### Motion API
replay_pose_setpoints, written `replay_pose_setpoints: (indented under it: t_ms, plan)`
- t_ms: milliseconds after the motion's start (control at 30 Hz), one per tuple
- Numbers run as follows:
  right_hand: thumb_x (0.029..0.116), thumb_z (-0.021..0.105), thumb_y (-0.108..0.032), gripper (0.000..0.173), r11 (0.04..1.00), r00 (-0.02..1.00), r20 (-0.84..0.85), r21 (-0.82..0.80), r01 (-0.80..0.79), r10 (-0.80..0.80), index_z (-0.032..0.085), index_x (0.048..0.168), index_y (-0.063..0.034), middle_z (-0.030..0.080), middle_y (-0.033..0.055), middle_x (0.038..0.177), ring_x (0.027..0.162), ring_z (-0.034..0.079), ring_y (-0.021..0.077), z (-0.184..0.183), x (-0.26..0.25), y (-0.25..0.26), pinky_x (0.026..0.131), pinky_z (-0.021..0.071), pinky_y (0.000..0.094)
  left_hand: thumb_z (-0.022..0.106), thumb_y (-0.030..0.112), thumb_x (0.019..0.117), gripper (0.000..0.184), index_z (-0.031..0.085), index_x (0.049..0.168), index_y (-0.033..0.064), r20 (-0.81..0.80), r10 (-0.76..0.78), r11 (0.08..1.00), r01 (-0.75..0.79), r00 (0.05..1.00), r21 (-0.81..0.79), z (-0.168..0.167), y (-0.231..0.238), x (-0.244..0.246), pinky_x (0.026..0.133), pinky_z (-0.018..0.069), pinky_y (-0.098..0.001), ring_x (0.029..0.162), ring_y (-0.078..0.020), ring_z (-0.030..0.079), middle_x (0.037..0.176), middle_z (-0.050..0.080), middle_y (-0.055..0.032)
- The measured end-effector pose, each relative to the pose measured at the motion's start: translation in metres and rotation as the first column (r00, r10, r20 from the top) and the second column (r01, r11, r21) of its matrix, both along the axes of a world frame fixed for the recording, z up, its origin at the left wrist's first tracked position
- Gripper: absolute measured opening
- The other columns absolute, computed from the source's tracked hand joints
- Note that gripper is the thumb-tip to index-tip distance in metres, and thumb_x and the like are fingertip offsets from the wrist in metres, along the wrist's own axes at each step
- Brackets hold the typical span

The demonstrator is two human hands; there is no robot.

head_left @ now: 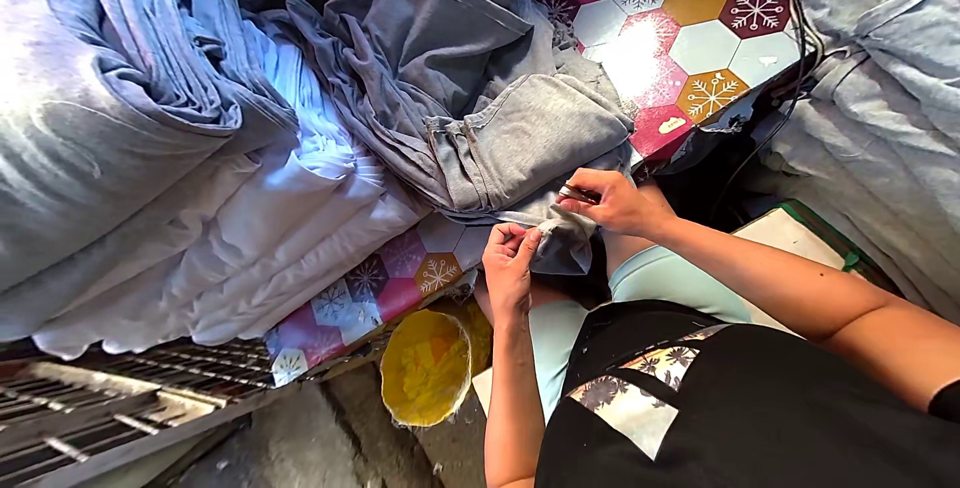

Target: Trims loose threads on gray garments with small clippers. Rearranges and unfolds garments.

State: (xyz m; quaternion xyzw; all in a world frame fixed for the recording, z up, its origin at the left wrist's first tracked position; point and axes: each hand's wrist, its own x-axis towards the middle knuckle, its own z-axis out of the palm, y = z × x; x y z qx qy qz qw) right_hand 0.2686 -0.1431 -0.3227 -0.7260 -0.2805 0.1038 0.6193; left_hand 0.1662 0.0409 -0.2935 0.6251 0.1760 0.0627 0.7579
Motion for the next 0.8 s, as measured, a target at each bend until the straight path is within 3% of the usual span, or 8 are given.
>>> replay_pose_setpoints:
  t_ms: [67,167,300,433,533,633,733,800]
  plan:
    - [0.0883,0.076,-0.012,0.015,0.998,0.956,0.292,0.064,-0.010,-0.010,0.075,0.095,0.0018,0.071,0.0099,0.096,0.086,0.067,0.0125,-0.001,-0.005,0.002,0.078,0.0569,0.0288,0.066,-0.006,0.0930,0.017,0.059,0.098,0.0077,-0.021,-0.002,1.000,0.002,1.000,0.022,0.002,-0.002,0.001,0.070,0.0568,-0.0217,0.073,-0.0054,0.069,0.082,0.073,-0.0012]
    - [0.0799,0.068,-0.005,0.007,1.000,0.803,0.596,0.000,-0.024,0.019,0.074,0.083,-0.0024,0.073,0.0105,0.088,0.068,0.069,0.0198,0.000,-0.012,0.007,0.052,0.0533,0.0370,0.067,-0.006,0.0926,0.015,0.060,0.097,0.0068,-0.066,0.005,1.000,-0.004,0.998,0.005,0.003,-0.006,0.002,0.068,0.0561,-0.0218,0.071,-0.0059,0.067,0.079,0.072,-0.0015]
    - [0.0776,0.068,-0.004,0.008,0.981,0.682,0.716,-0.195,-0.014,0.152,0.069,0.085,-0.0015,0.066,0.0122,0.084,0.054,0.061,0.0218,0.005,-0.012,0.006,0.041,0.0447,0.0367,0.065,-0.007,0.0929,0.014,0.061,0.095,0.0070,-0.084,-0.017,0.998,0.022,0.996,0.061,0.002,-0.006,0.002,0.067,0.0550,-0.0215,0.071,-0.0050,0.065,0.080,0.070,0.0008]
    - [0.0765,0.070,0.002,0.016,0.946,0.848,0.482,-0.317,-0.068,0.222,0.066,0.092,0.0014,0.065,0.0138,0.088,0.064,0.064,0.0259,0.015,-0.014,0.005,0.049,0.0487,0.0423,0.068,-0.001,0.0926,0.015,0.071,0.107,0.0032,-0.015,-0.178,0.930,0.173,0.984,0.323,0.000,0.001,-0.002,0.078,0.0577,-0.0233,0.082,-0.0038,0.068,0.093,0.073,0.0008]
    - [0.0774,0.070,0.001,0.013,0.943,0.903,0.387,-0.328,-0.056,0.188,0.065,0.089,0.0010,0.061,0.0123,0.083,0.067,0.062,0.0244,0.023,-0.019,0.012,0.054,0.0500,0.0411,0.077,0.003,0.0869,0.012,0.076,0.099,0.0041,0.047,-0.152,0.861,0.109,0.987,0.496,-0.001,-0.004,-0.005,0.074,0.0575,-0.0205,0.079,-0.0005,0.068,0.091,0.075,0.0011]
    - [0.0979,0.063,-0.007,0.010,0.988,0.996,0.070,-0.146,-0.049,0.059,0.064,0.091,-0.0010,0.058,0.0065,0.078,0.066,0.056,0.0134,0.033,-0.030,0.015,0.060,0.0484,0.0291,0.077,0.004,0.0873,0.007,0.078,0.094,0.0051,0.078,-0.115,0.868,0.062,0.990,0.492,-0.003,-0.006,-0.005,0.074,0.0572,-0.0202,0.078,-0.0009,0.068,0.089,0.075,0.0014]
    - [0.1122,0.039,-0.028,0.031,0.988,0.802,-0.578,0.118,-0.101,0.151,0.057,0.096,-0.0087,0.048,-0.0036,0.063,0.045,0.041,0.0021,0.050,-0.050,0.010,0.042,0.0364,0.0164,0.075,0.005,0.0908,0.005,0.076,0.096,0.0047,0.070,-0.109,0.891,0.066,0.992,0.449,-0.003,-0.001,-0.005,0.074,0.0581,-0.0212,0.077,-0.0021,0.068,0.086,0.074,0.0016]
    - [0.1130,0.029,-0.037,0.040,0.960,0.672,-0.689,0.149,-0.237,0.273,0.057,0.105,-0.0092,0.048,-0.0075,0.063,0.046,0.044,0.0010,0.046,-0.065,0.000,0.045,0.0403,0.0168,0.071,0.005,0.0938,0.004,0.073,0.097,0.0045,0.040,-0.099,0.893,0.071,0.994,0.444,-0.002,0.001,-0.005,0.071,0.0564,-0.0200,0.074,-0.0010,0.066,0.083,0.072,0.0026]
